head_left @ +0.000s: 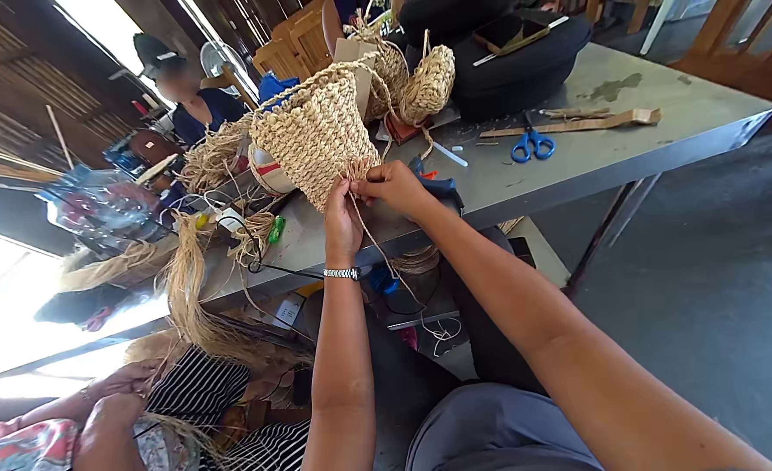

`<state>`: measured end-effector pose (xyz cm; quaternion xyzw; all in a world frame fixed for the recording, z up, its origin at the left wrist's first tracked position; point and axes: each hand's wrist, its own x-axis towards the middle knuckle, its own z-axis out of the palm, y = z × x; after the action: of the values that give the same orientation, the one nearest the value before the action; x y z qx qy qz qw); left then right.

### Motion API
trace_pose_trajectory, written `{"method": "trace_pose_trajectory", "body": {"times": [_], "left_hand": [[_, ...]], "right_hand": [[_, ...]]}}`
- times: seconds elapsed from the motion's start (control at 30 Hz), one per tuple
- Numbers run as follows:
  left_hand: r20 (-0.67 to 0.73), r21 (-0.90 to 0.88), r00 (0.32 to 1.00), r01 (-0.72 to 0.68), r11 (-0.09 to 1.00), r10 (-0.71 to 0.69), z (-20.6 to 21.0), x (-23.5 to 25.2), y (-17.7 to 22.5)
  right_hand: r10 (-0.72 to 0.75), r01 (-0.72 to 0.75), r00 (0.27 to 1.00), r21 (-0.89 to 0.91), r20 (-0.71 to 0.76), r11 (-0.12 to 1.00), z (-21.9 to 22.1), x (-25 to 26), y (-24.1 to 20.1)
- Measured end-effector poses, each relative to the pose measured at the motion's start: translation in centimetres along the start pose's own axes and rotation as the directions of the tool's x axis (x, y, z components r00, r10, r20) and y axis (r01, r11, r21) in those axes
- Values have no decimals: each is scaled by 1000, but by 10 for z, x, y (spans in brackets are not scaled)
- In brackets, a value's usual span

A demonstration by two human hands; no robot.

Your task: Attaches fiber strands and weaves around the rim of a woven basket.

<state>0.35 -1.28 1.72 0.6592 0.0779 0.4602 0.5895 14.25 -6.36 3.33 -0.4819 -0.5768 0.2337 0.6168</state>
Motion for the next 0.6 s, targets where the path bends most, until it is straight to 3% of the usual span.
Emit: {"method": "trace_pose_trajectory", "body": {"times": [0.23, 0.43, 0.6], "left_hand": [[-38, -26, 994, -99, 995, 98, -8, 21, -12], [-30, -3, 1000, 5, 1000, -5, -3, 3, -3], [-16, 43, 1000, -7, 999, 7, 7, -5, 10]], "right_hand": [[7, -6, 1000, 57, -28, 998, -1, 0, 2], [37, -36, 999, 192, 1, 981, 1, -1, 3], [28, -29, 1000, 194, 8, 981, 0, -2, 2]]}}
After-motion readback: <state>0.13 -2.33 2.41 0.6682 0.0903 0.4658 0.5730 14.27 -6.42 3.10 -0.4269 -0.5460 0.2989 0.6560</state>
